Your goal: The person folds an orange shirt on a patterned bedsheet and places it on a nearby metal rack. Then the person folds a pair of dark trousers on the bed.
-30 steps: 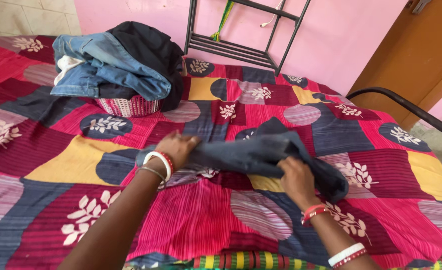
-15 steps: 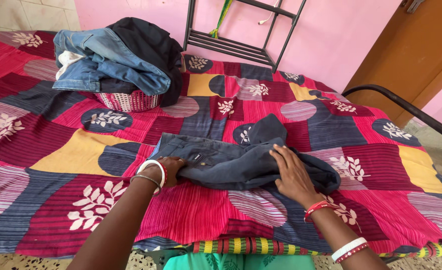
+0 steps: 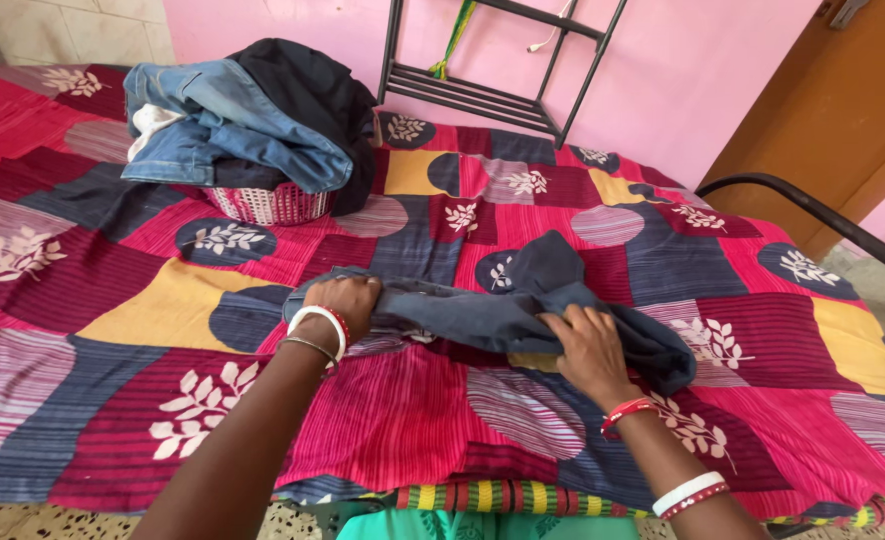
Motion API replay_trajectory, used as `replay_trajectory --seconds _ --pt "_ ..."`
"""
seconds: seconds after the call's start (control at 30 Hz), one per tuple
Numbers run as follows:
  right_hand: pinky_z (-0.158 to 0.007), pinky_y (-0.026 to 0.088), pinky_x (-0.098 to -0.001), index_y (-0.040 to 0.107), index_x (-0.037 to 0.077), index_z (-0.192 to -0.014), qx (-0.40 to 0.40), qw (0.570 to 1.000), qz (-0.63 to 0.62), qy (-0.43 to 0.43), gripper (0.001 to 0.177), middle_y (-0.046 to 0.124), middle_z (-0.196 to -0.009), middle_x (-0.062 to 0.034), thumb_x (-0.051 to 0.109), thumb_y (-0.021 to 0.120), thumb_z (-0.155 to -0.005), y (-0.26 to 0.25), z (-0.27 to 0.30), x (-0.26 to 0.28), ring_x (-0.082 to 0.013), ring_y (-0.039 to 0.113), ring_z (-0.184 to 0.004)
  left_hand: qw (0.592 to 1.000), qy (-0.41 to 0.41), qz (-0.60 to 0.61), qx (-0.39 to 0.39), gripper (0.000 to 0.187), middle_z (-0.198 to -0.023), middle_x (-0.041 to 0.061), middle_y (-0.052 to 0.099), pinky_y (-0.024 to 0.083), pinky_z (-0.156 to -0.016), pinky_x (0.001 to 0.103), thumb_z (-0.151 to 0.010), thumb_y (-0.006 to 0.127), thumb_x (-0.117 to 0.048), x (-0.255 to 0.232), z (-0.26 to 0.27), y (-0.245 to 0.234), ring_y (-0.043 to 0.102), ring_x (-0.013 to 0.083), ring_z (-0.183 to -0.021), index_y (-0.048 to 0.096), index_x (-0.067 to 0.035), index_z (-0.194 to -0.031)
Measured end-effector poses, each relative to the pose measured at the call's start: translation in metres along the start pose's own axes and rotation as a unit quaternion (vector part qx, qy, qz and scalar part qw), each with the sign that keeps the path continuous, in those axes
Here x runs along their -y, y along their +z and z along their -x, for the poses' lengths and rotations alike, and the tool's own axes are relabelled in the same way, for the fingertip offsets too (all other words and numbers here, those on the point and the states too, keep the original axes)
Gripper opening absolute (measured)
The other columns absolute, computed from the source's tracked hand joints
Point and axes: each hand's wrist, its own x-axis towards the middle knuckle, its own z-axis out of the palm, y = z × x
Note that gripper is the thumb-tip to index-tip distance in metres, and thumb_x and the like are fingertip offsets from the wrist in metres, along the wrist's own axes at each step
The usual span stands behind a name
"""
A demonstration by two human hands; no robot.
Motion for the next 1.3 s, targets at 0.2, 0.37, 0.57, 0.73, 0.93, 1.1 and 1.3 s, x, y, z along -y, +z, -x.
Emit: replay_trajectory --seconds 0.2,0.37,0.57,0.73,0.93,1.1,1.3 --pt "-0.100 0.042 -0.0474 0.067 0.014 -0.134 0.172 0.975 -0.086 -0.112 0.068 0.058 -0.130 -0.0206 0.009 0.078 -0.067 0.006 -0.001 -0.002 -0.0377 0.055 -0.124 0.969 0.096 0.049 0.221 0.064 -0.130 0.012 0.064 0.048 -0.106 0.046 -0.076 0.081 -0.051 0.006 0.031 0.000 0.058 0.0338 -0.127 0.067 -0.015 -0.127" --pt "-0.098 0.053 -0.0367 0.058 0.009 -0.136 0.263 0.892 -0.367 -0.009 0.057 0.073 -0.112 -0.0143 0.009 0.065 -0.080 0.005 -0.031 -0.014 -0.0300 0.070 -0.109 0.949 0.020 0.190 0.250 0.076 -0.130 0.021 0.066 0.044 -0.110 0.047 -0.094 0.055 -0.075 0.006 0.018 0.011 0.059 0.0375 -0.128 0.066 -0.010 -0.133" --pt "-0.094 0.054 -0.0390 0.073 0.003 -0.114 0.045 0.950 -0.295 -0.088 0.025 0.075 -0.113 -0.0155 0.011 0.062 -0.093 0.053 -0.076 0.013 -0.0320 0.072 -0.107 0.972 -0.001 0.122 0.199 0.049 -0.129 0.022 0.067 0.053 -0.102 0.048 -0.096 0.059 -0.048 -0.018 -0.020 0.042 0.066 0.0400 -0.122 0.072 -0.009 -0.122" --pt "-0.096 0.055 -0.0378 0.075 0.006 -0.114 0.088 0.945 -0.310 -0.055 0.027 0.076 -0.111 -0.0145 0.014 0.066 -0.090 0.098 -0.099 0.027 -0.0296 0.073 -0.105 0.980 0.012 0.089 0.176 0.045 -0.143 0.020 0.055 0.049 -0.107 0.046 -0.092 0.071 -0.038 -0.039 -0.051 0.076 0.059 0.0396 -0.128 0.067 -0.011 -0.128" --pt "-0.102 0.052 -0.0366 0.064 0.021 -0.135 0.233 0.949 -0.199 0.075 0.051 0.069 -0.128 -0.0066 0.026 0.072 -0.085 0.118 -0.091 0.047 -0.0237 0.066 -0.120 0.973 0.008 0.007 0.230 0.058 -0.160 0.020 0.035 0.046 -0.112 0.045 -0.093 0.072 -0.030 -0.036 -0.085 0.110 0.049 0.0385 -0.139 0.052 -0.010 -0.144" --pt "-0.108 0.045 -0.0419 0.049 0.018 -0.146 0.223 0.954 -0.171 0.101 0.065 0.048 -0.151 -0.0060 0.030 0.073 -0.087 0.131 -0.092 0.051 -0.0321 0.056 -0.130 0.971 -0.095 0.080 0.203 0.059 -0.165 0.010 0.022 0.045 -0.110 0.049 -0.096 0.060 -0.011 -0.027 -0.094 0.125 0.041 0.0356 -0.143 0.039 -0.015 -0.152" --pt "-0.109 0.047 -0.0383 0.057 0.019 -0.141 0.226 0.943 -0.206 0.133 0.058 0.055 -0.145 -0.0054 0.030 0.073 -0.085 0.145 -0.095 0.045 -0.0272 0.059 -0.131 0.963 -0.155 0.104 0.193 0.041 -0.156 0.011 0.042 0.052 -0.107 0.047 -0.102 0.052 -0.012 -0.024 -0.089 0.115 0.054 0.0357 -0.136 0.055 -0.015 -0.143"
